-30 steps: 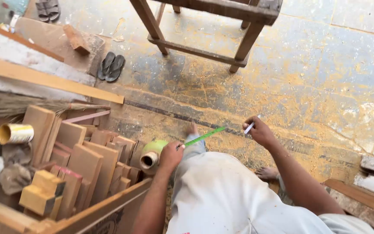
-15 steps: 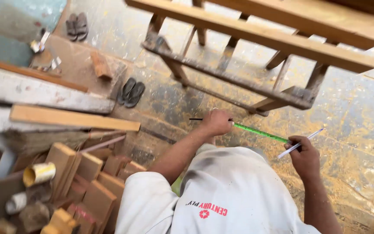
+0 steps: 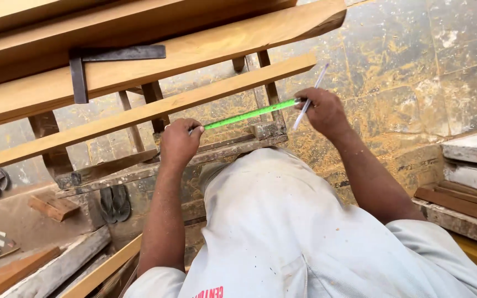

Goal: Measure and mark dimensions on wooden planks using a tape measure, try square, and pen.

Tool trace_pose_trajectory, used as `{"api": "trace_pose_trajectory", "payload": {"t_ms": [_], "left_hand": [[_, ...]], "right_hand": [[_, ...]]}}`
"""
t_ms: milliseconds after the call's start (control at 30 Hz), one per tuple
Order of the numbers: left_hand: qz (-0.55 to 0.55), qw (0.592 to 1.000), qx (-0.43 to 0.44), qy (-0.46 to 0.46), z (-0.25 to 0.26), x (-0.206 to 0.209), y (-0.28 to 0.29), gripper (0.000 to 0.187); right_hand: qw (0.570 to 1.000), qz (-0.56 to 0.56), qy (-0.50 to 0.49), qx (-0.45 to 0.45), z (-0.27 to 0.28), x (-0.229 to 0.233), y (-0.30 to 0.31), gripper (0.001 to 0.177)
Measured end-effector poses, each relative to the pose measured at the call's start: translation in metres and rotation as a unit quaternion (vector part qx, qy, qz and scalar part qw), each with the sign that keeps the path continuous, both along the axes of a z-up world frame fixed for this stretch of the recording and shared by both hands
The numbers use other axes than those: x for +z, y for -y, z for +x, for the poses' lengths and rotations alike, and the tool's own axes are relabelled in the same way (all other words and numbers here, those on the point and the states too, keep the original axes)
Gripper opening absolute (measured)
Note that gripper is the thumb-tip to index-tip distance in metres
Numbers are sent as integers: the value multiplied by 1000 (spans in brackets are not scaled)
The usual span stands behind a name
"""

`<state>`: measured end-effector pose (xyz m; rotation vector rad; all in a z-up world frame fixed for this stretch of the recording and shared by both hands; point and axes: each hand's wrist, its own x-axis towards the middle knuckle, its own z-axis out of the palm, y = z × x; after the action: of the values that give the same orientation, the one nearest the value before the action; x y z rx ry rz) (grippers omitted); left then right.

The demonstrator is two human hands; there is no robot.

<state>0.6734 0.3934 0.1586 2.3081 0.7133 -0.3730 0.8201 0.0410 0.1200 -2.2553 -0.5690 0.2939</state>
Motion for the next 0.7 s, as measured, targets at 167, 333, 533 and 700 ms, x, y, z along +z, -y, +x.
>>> {"api": "trace_pose_trajectory", "payload": {"t_ms": [167,333,533,700], "left_hand": [[71,992,-7,103,1,-40,-28,22],[20,1000,-12,15,-26,-3,-78,17],[-6,999,42,28,-146,-24,-222,19],[28,998,50,38,-241,-28,-393,18]], "right_hand": [[996,67,37,53,13,-4,-8,19],[993,63,53,84,-9,-21,-67,11],[980,60,89,167,-92,-13,-246,16],[972,12,125,197,-171,-24,-419,16]]}}
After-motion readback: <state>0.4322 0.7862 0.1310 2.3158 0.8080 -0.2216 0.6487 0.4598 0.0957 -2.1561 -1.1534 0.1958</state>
